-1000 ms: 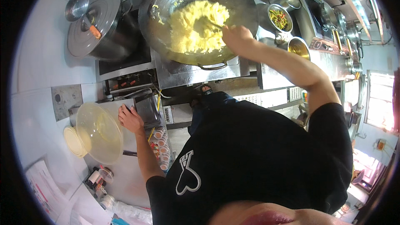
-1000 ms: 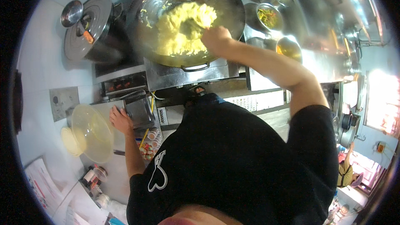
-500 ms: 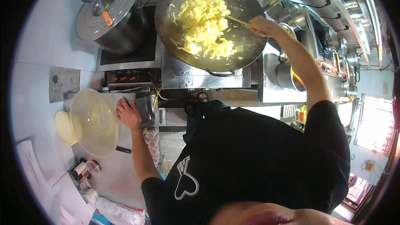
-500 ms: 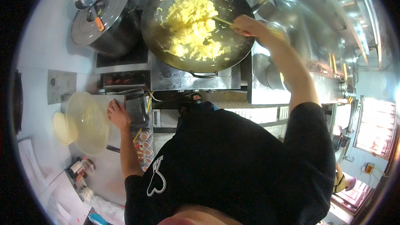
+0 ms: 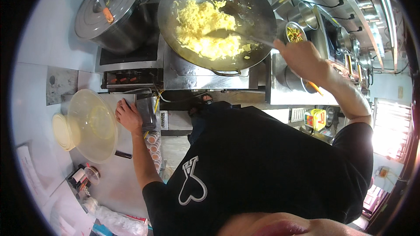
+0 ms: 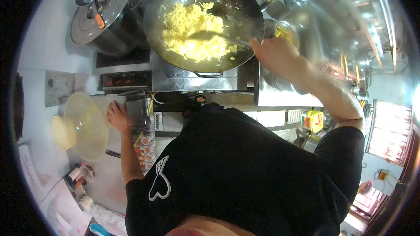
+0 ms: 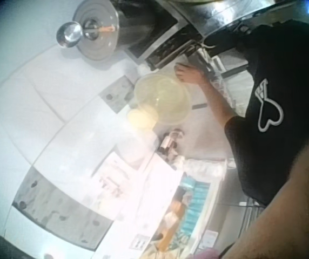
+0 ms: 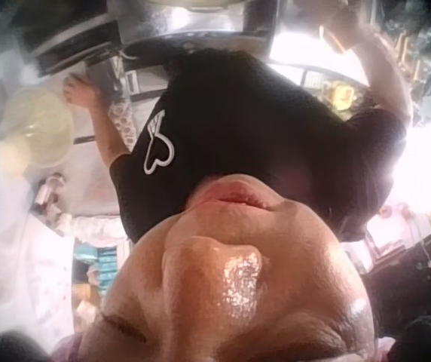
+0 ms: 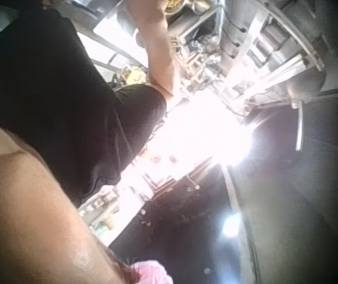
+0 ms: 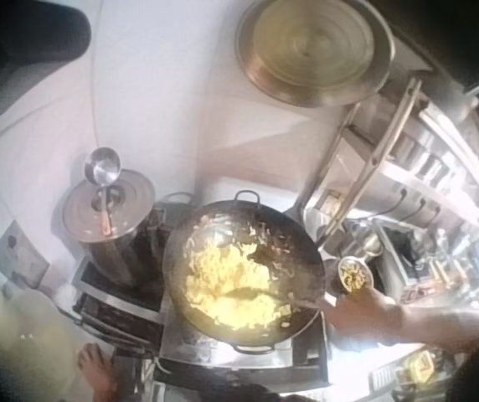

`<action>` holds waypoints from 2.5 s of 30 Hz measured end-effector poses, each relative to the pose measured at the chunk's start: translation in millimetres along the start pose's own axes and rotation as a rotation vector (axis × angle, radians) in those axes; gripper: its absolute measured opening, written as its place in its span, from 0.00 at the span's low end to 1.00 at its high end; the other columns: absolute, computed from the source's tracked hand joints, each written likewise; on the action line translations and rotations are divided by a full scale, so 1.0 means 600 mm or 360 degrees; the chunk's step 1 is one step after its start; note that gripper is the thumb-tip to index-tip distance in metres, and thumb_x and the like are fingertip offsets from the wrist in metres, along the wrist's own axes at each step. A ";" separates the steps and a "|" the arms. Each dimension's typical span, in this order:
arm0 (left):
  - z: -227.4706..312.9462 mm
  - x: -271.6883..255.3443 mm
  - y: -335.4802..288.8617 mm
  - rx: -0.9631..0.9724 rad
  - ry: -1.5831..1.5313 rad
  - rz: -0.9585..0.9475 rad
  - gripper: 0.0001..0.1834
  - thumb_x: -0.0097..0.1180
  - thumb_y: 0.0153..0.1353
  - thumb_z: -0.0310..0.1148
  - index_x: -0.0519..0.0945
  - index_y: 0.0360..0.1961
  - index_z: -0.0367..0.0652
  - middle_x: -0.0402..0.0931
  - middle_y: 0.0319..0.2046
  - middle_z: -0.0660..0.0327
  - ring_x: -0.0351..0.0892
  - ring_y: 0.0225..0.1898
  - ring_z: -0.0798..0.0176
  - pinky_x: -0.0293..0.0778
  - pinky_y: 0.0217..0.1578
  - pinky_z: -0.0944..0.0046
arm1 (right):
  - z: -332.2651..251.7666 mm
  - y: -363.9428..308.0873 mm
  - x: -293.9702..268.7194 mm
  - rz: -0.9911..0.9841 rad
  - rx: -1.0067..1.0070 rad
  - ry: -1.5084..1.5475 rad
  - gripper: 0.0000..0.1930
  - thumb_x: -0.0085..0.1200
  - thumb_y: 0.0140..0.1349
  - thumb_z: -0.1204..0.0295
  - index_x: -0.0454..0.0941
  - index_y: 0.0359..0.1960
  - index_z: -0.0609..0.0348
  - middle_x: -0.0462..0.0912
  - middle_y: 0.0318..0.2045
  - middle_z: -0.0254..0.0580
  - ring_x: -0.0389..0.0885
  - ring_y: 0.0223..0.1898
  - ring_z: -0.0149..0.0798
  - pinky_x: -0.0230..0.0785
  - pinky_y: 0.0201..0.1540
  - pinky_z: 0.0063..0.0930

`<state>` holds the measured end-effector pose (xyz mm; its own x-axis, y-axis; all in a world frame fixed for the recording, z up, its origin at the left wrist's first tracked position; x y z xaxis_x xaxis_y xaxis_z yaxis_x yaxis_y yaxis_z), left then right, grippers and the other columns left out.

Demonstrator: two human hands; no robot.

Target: The person stirs and scrambles a large quantity of beaten eggs in a wok using a spatula. The eggs are continuously mixed over heat until they form a solid mass.

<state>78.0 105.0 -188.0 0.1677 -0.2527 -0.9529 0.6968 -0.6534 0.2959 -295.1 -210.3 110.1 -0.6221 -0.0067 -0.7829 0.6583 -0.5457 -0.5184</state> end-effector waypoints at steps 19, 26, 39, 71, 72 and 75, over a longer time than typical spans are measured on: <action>0.001 -0.003 0.005 -0.0083 -0.0033 -0.0069 0.24 0.50 0.60 0.43 0.69 0.56 0.48 0.65 0.56 0.59 0.64 0.57 0.50 0.60 0.55 0.50 | 0.275 0.157 0.128 0.0027 -0.0355 0.0929 0.14 0.52 0.58 0.65 0.72 0.17 0.58 0.66 0.09 0.31 0.59 0.07 0.24 0.49 0.08 0.22; 0.002 -0.001 0.005 -0.0021 -0.0020 -0.0037 0.24 0.51 0.59 0.42 0.68 0.56 0.48 0.66 0.55 0.60 0.65 0.55 0.50 0.61 0.53 0.48 | 0.238 0.339 0.139 -0.0065 0.0357 0.1872 0.14 0.53 0.57 0.65 0.72 0.18 0.60 0.66 0.08 0.32 0.60 0.06 0.25 0.49 0.07 0.22; 0.007 0.013 0.006 0.0014 -0.0014 0.0012 0.25 0.52 0.58 0.43 0.68 0.56 0.49 0.66 0.55 0.60 0.65 0.56 0.50 0.62 0.53 0.48 | -0.006 0.079 0.047 0.0289 -0.0133 0.0014 0.10 0.48 0.58 0.72 0.70 0.42 0.59 0.80 0.23 0.45 0.81 0.26 0.47 0.74 0.27 0.40; -0.003 0.013 0.009 -0.0009 0.0066 -0.0039 0.25 0.51 0.59 0.45 0.69 0.56 0.50 0.66 0.55 0.61 0.65 0.55 0.51 0.64 0.51 0.49 | 0.073 0.303 0.197 0.0252 0.0304 0.1199 0.09 0.47 0.58 0.69 0.72 0.26 0.64 0.77 0.21 0.50 0.79 0.28 0.51 0.70 0.29 0.40; -0.002 0.010 0.007 -0.0013 0.0060 -0.0037 0.25 0.52 0.59 0.45 0.69 0.56 0.50 0.66 0.55 0.61 0.65 0.56 0.51 0.64 0.51 0.49 | 0.055 0.291 0.185 0.0456 0.0211 0.0744 0.09 0.47 0.58 0.70 0.72 0.26 0.63 0.78 0.23 0.52 0.80 0.30 0.53 0.72 0.31 0.42; -0.012 0.013 -0.001 -0.0042 0.0034 0.0007 0.25 0.53 0.58 0.44 0.69 0.56 0.50 0.66 0.55 0.61 0.65 0.56 0.51 0.64 0.52 0.49 | 0.025 0.176 0.098 0.0281 0.0200 0.0446 0.12 0.49 0.58 0.69 0.69 0.40 0.62 0.79 0.28 0.56 0.80 0.36 0.56 0.71 0.38 0.47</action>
<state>83.8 108.8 -195.9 0.1857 -0.2400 -0.9529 0.7143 -0.6329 0.2986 -268.6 -280.6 14.3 -0.3514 0.1109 -0.9296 0.6773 -0.6555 -0.3342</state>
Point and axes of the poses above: each hand's wrist, its own y-axis towards the middle knuckle, its own x-axis out of the palm, z = x × y, the point moved 4 cm from there along y, towards the middle knuckle
